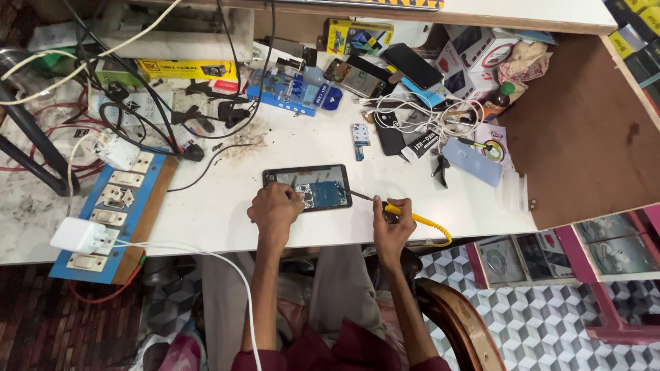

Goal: The person uses a soldering iron to work on the exposed circuit board of a disassembled tablet. They repeatedly apply the soldering iron to various points on the board while holding the device steady with the other hand.

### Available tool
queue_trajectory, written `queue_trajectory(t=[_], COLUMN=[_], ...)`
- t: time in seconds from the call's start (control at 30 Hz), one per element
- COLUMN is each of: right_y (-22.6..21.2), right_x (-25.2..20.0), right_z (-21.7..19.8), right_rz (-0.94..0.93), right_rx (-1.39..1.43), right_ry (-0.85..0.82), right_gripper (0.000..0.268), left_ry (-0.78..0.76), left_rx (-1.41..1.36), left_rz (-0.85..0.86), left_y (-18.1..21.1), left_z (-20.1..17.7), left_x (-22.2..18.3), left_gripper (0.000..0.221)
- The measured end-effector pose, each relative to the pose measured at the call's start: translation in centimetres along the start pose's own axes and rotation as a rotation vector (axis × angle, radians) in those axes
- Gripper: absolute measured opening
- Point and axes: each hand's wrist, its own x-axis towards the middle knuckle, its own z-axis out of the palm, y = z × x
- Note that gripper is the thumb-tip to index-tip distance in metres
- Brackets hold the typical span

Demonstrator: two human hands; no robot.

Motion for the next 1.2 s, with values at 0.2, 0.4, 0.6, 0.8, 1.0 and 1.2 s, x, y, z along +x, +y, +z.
queue_trajectory(t=[0.2,0.4,0.6,0.8,1.0,1.2], right_y=[0.0,-0.5,-0.3,0.4,-0.2,-0.2], right_x=[-0.4,0.1,-0.1,-0.4,-0.4,-0.4], right_z=[-0.3,0.2,0.1,0.3,0.3,0.1], right_rz=[0.033,0.042,0.04,0.017,-0.005,0.026], right_rx=[-0.008,0.04,-0.01,-0.031,0.025,0.01], right_ry=[-0.005,-0.037,-0.013,0.006,0.001,0.04], right_gripper=[0.026,0.025,0.025,0.025,0.025,0.024], left_ry=[-0.042,0.042,-0.035,-0.004,0.005,0.018], left_rx=[0.032,-0.048,0.057,0.023,0.031,0.067], left_rz=[-0.024,0.058,-0.043,-0.042,-0.067,-0.045], left_y=[-0.2,-0.2,0.1,-0.1,-0.3,-0.2], left_z=[0.1,0.0,-0.3,-0.1,0.3,0.6], left_x=[0.3,-0.1,0.1,0.2,0.5,0.8], left_gripper=[0.017,0.006,0.014,0.016,0.02,0.028])
